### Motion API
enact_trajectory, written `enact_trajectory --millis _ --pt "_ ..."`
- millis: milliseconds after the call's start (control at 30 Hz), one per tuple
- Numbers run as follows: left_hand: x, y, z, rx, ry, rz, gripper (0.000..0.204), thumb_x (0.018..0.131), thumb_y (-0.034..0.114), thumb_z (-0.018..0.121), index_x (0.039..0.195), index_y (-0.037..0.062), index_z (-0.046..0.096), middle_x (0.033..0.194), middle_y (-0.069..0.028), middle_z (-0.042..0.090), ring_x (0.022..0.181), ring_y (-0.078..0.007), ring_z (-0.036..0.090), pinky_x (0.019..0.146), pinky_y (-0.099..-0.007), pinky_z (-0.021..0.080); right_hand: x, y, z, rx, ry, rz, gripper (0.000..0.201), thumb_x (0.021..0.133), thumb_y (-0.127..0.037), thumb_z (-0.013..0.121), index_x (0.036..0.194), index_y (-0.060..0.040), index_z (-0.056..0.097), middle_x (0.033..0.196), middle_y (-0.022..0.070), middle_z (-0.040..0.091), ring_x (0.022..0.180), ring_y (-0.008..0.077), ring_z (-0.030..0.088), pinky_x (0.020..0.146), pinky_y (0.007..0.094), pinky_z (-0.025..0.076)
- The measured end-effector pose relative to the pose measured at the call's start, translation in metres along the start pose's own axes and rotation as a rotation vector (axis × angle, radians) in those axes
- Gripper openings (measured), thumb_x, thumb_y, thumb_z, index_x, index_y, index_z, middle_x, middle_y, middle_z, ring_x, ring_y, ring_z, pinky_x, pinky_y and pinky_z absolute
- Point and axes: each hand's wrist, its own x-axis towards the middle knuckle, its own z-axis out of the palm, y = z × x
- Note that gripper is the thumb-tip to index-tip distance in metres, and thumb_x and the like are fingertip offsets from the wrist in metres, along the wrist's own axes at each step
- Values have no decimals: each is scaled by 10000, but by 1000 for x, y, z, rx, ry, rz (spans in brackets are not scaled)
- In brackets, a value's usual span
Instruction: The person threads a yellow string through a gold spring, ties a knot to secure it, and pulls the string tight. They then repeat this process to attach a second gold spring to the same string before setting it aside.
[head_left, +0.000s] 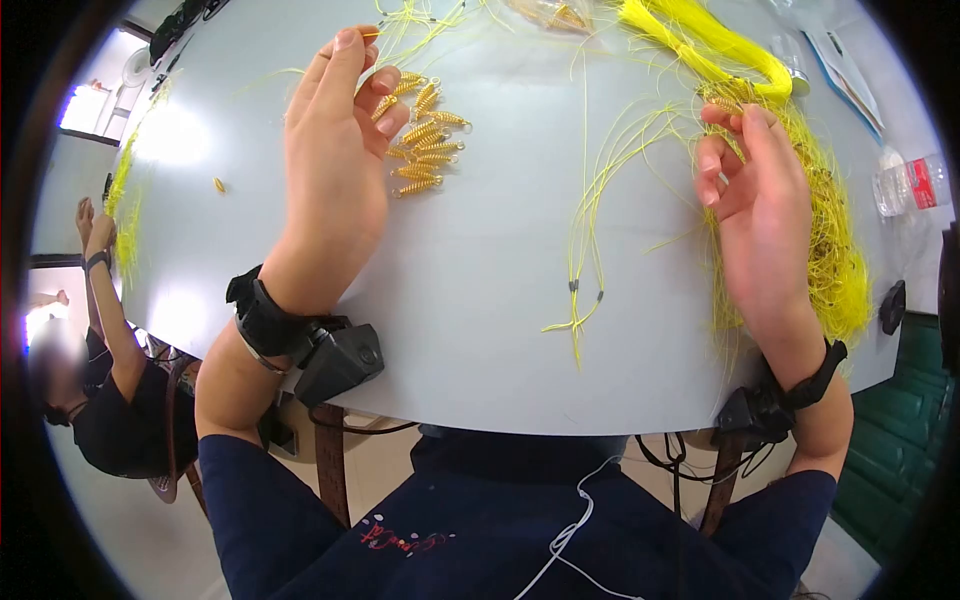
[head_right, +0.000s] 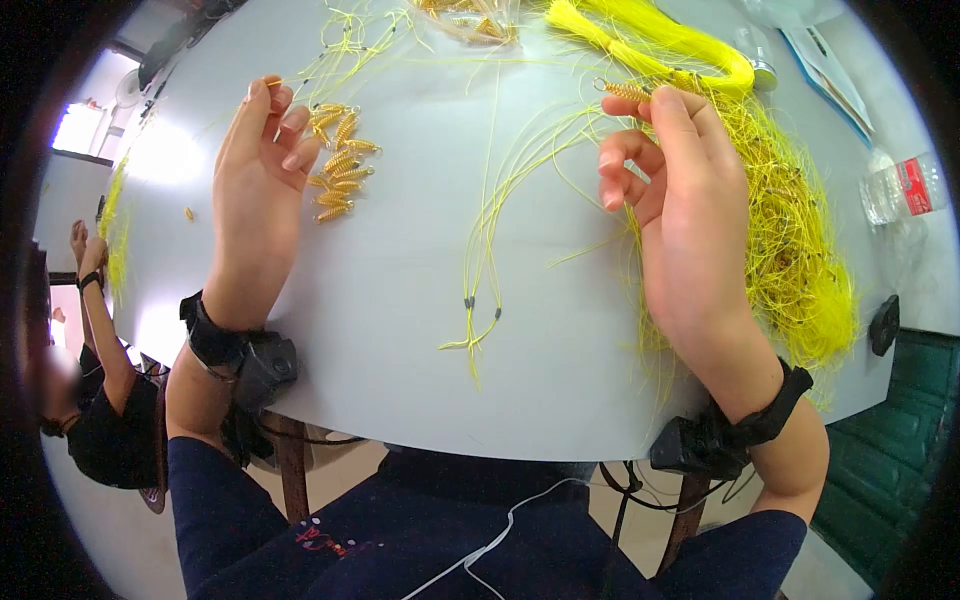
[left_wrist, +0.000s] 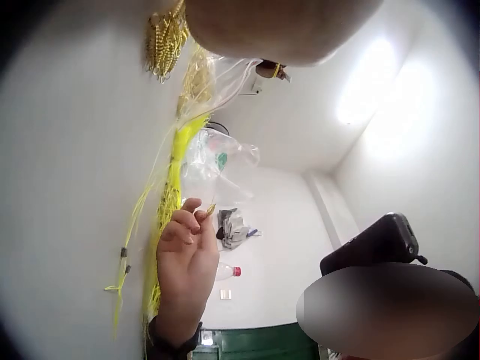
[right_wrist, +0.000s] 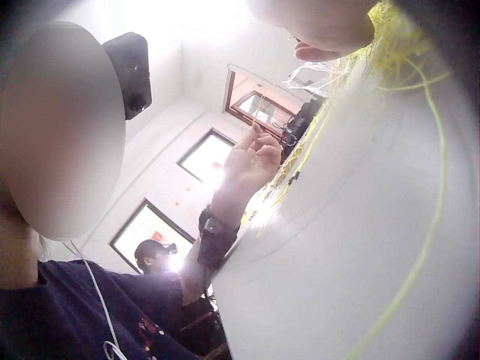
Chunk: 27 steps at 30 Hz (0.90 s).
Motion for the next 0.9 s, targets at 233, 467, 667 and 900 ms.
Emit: enact_trajectory --millis 233,467,667,900 --pt "-9 10 35 -164 1 -19 150 928 174 422 971 44 482 853 -1 460 827 -105 455 645 -210 383 0 1 -1 9 20 34 183 928 -195 414 932 -22 471 938 87 532 656 95 485 532 229 388" --pt "-1 4 2 -276 -386 -143 127 945 144 384 970 42 456 698 47 382 663 -38 400 534 -156 337 -1 1 -2 2 -17 42 175 921 -198 434 904 -32 485 886 61 537 640 84 478 533 221 384" --pt "-9 13 9 -125 -304 -204 191 917 198 438 976 20 468 559 65 348 421 -5 262 406 -164 253 -3 -5 4 -7 -204 114 174 914 -214 451 871 -50 495 811 41 538 589 70 465 497 197 370" --pt "-4 16 12 -426 -914 -279 312 972 241 251 958 -2 446 520 32 434 309 -33 332 274 -156 255 -11 -9 16 -175 -317 9 173 931 -212 406 889 -58 473 823 15 502 538 35 390 451 172 313"
